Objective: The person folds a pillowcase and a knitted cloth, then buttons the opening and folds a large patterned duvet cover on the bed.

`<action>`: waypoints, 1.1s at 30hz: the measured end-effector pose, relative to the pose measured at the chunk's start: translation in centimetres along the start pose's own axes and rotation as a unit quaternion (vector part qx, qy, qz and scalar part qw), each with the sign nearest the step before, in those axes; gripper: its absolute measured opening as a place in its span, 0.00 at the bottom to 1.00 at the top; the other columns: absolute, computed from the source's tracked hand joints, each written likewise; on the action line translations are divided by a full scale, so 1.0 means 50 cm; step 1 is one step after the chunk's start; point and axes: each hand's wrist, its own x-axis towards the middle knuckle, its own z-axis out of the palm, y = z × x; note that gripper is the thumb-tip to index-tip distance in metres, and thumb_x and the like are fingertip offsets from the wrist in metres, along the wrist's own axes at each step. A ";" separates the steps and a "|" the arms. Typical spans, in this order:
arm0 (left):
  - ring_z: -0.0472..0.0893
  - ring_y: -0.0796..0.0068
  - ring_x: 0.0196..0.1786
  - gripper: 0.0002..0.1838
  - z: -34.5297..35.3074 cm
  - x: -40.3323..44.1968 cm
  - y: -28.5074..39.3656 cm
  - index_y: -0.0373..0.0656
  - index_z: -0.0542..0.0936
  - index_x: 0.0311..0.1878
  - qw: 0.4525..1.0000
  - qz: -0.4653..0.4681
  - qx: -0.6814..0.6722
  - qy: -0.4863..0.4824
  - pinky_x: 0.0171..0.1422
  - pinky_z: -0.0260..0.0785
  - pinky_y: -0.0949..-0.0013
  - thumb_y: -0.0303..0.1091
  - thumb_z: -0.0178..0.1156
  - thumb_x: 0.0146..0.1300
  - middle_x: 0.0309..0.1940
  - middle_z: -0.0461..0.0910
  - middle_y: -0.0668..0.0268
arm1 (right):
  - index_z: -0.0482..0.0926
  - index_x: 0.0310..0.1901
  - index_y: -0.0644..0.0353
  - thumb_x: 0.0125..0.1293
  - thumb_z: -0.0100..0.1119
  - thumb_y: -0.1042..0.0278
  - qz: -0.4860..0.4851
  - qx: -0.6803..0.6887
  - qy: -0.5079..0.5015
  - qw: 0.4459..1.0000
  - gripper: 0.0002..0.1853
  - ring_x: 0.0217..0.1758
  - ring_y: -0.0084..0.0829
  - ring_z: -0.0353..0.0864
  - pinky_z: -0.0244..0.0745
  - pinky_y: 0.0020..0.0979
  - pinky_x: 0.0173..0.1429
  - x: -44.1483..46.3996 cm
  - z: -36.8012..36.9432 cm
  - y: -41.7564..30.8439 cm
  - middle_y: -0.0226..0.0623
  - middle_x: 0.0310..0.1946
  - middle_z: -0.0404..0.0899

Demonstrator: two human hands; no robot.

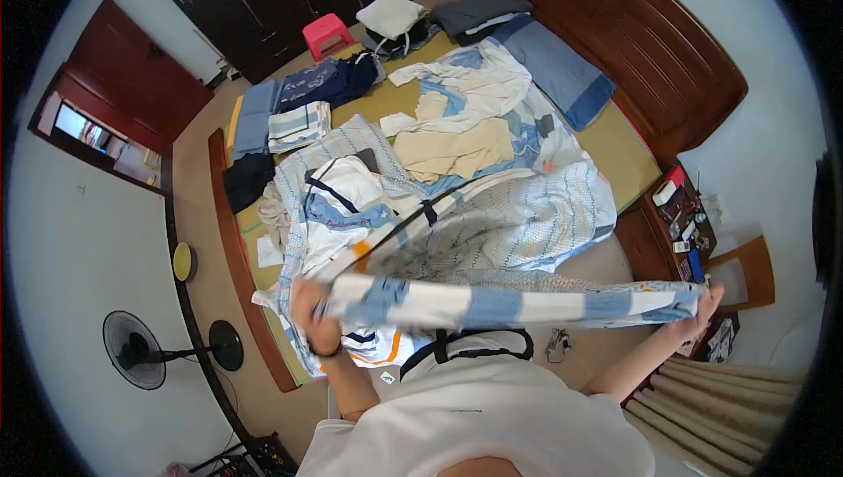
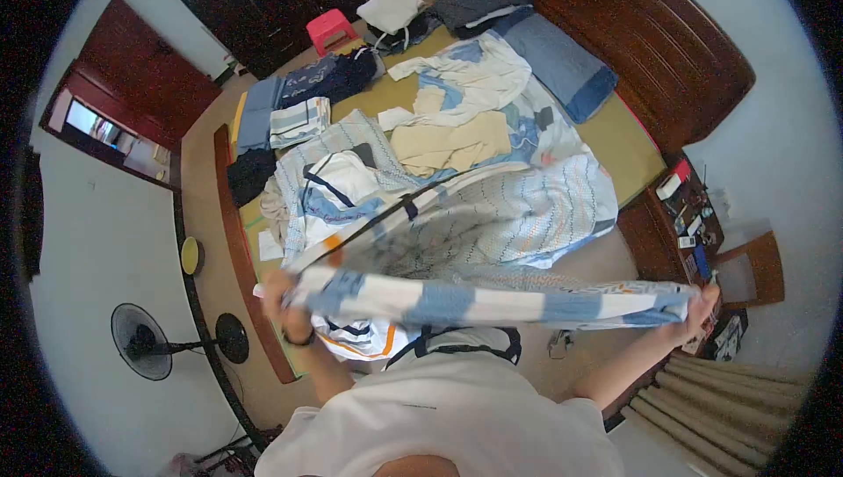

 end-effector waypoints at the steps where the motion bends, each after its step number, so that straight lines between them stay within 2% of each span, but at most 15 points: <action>1: 0.66 0.68 0.21 0.08 -0.022 0.006 0.047 0.39 0.71 0.18 0.995 0.046 0.030 0.083 0.25 0.56 0.72 0.32 0.53 0.31 0.16 0.67 0.63 | 0.64 0.33 0.57 0.51 0.50 0.74 -0.001 -0.044 -0.032 0.999 0.08 0.25 0.19 0.67 0.63 0.20 0.28 0.013 0.009 0.023 0.28 0.20 0.65; 3: 0.66 0.69 0.19 0.08 -0.037 0.017 0.119 0.40 0.72 0.17 0.979 0.088 0.067 0.171 0.23 0.55 0.73 0.34 0.53 0.31 0.14 0.66 0.64 | 0.66 0.33 0.58 0.49 0.51 0.75 0.066 -0.134 -0.016 0.989 0.08 0.25 0.20 0.67 0.63 0.20 0.29 0.022 0.009 0.080 0.27 0.23 0.67; 6: 0.66 0.72 0.15 0.10 -0.045 0.016 0.175 0.41 0.76 0.19 0.995 0.028 -0.057 -0.082 0.19 0.56 0.73 0.35 0.54 0.29 0.13 0.67 0.67 | 0.71 0.25 0.63 0.50 0.50 0.71 0.123 -0.414 -0.179 0.884 0.05 0.24 0.21 0.67 0.62 0.23 0.27 0.006 0.079 0.176 0.31 0.21 0.69; 8: 0.69 0.70 0.17 0.09 -0.027 0.020 0.140 0.41 0.74 0.21 0.927 0.056 -0.172 -0.328 0.17 0.59 0.72 0.30 0.53 0.30 0.16 0.67 0.66 | 0.71 0.21 0.67 0.53 0.47 0.67 0.139 -0.598 -0.342 0.711 0.11 0.21 0.24 0.67 0.62 0.27 0.27 -0.048 0.159 0.201 0.39 0.15 0.68; 9: 0.68 0.70 0.16 0.10 -0.009 0.003 0.147 0.41 0.74 0.22 0.917 0.045 -0.182 -0.353 0.17 0.59 0.73 0.27 0.53 0.29 0.18 0.67 0.66 | 0.73 0.30 0.67 0.56 0.46 0.63 0.280 -0.603 -0.477 0.575 0.13 0.27 0.30 0.71 0.65 0.29 0.35 -0.062 0.155 0.262 0.41 0.21 0.72; 10: 0.68 0.70 0.16 0.10 0.002 -0.014 0.150 0.41 0.74 0.22 0.917 0.040 -0.184 -0.352 0.17 0.59 0.73 0.27 0.53 0.29 0.18 0.67 0.66 | 0.74 0.31 0.68 0.57 0.43 0.57 0.309 -0.524 -0.509 0.609 0.19 0.28 0.33 0.73 0.65 0.30 0.36 -0.121 0.080 0.388 0.43 0.22 0.74; 12: 0.68 0.71 0.16 0.09 0.007 -0.045 0.156 0.42 0.73 0.22 0.912 0.012 -0.167 -0.374 0.17 0.59 0.73 0.25 0.52 0.29 0.19 0.68 0.67 | 0.73 0.33 0.69 0.60 0.35 0.47 0.401 -0.363 -0.504 0.674 0.28 0.28 0.32 0.72 0.66 0.31 0.38 -0.242 0.212 0.406 0.36 0.24 0.76; 13: 0.68 0.71 0.15 0.09 0.006 -0.047 0.158 0.43 0.73 0.21 0.915 0.002 -0.173 -0.365 0.16 0.58 0.73 0.24 0.51 0.30 0.19 0.68 0.68 | 0.73 0.34 0.67 0.60 0.34 0.45 0.421 -0.370 -0.571 0.600 0.28 0.30 0.32 0.73 0.66 0.31 0.39 -0.288 0.241 0.436 0.36 0.26 0.76; 15: 0.67 0.71 0.15 0.09 -0.007 -0.047 0.163 0.43 0.73 0.22 0.915 0.002 -0.174 -0.364 0.16 0.58 0.73 0.23 0.51 0.30 0.19 0.68 0.68 | 0.73 0.37 0.61 0.57 0.38 0.41 0.628 -0.185 -0.472 0.591 0.27 0.33 0.34 0.72 0.64 0.33 0.43 -0.375 0.276 0.464 0.38 0.34 0.75; 16: 0.67 0.71 0.15 0.09 -0.014 -0.044 0.167 0.43 0.73 0.22 0.913 0.006 -0.177 -0.366 0.16 0.58 0.74 0.23 0.51 0.30 0.20 0.67 0.68 | 0.73 0.37 0.61 0.57 0.38 0.41 0.627 -0.186 -0.477 0.587 0.27 0.33 0.34 0.72 0.64 0.33 0.43 -0.388 0.317 0.447 0.38 0.34 0.75; 18: 0.67 0.71 0.14 0.10 -0.027 -0.040 0.173 0.43 0.73 0.22 0.911 0.006 -0.179 -0.372 0.16 0.58 0.74 0.22 0.51 0.30 0.20 0.67 0.68 | 0.70 0.41 0.60 0.58 0.40 0.47 0.784 0.035 -0.227 0.577 0.23 0.37 0.32 0.73 0.66 0.33 0.43 -0.392 0.392 0.392 0.37 0.37 0.74; 26: 0.71 0.70 0.21 0.10 -0.047 -0.087 0.170 0.43 0.73 0.25 0.891 -0.036 -0.202 -0.406 0.20 0.61 0.75 0.22 0.53 0.34 0.24 0.69 0.68 | 0.67 0.46 0.60 0.55 0.49 0.70 0.852 0.168 -0.118 0.482 0.15 0.47 0.35 0.71 0.63 0.40 0.52 -0.391 0.394 0.434 0.37 0.43 0.72; 28: 0.72 0.69 0.22 0.10 -0.058 -0.090 0.169 0.42 0.72 0.27 0.885 -0.047 -0.181 -0.426 0.24 0.63 0.75 0.22 0.53 0.35 0.24 0.69 0.66 | 0.68 0.43 0.61 0.53 0.48 0.74 0.837 0.115 -0.140 0.517 0.14 0.45 0.34 0.72 0.66 0.37 0.51 -0.395 0.387 0.457 0.38 0.41 0.72; 29: 0.72 0.69 0.23 0.10 -0.068 -0.093 0.163 0.41 0.72 0.27 0.932 -0.068 -0.113 -0.337 0.27 0.64 0.76 0.22 0.53 0.36 0.25 0.70 0.64 | 0.69 0.41 0.61 0.51 0.49 0.76 0.844 0.084 -0.094 0.522 0.13 0.43 0.33 0.73 0.68 0.34 0.49 -0.364 0.430 0.416 0.38 0.39 0.73; 33: 0.72 0.74 0.33 0.11 -0.160 -0.124 0.109 0.36 0.73 0.37 0.968 -0.208 0.138 0.003 0.38 0.63 0.78 0.19 0.49 0.48 0.32 0.73 0.59 | 0.70 0.37 0.61 0.50 0.50 0.73 0.590 0.083 -0.177 0.783 0.11 0.34 0.25 0.73 0.70 0.28 0.40 -0.226 0.527 0.318 0.32 0.32 0.73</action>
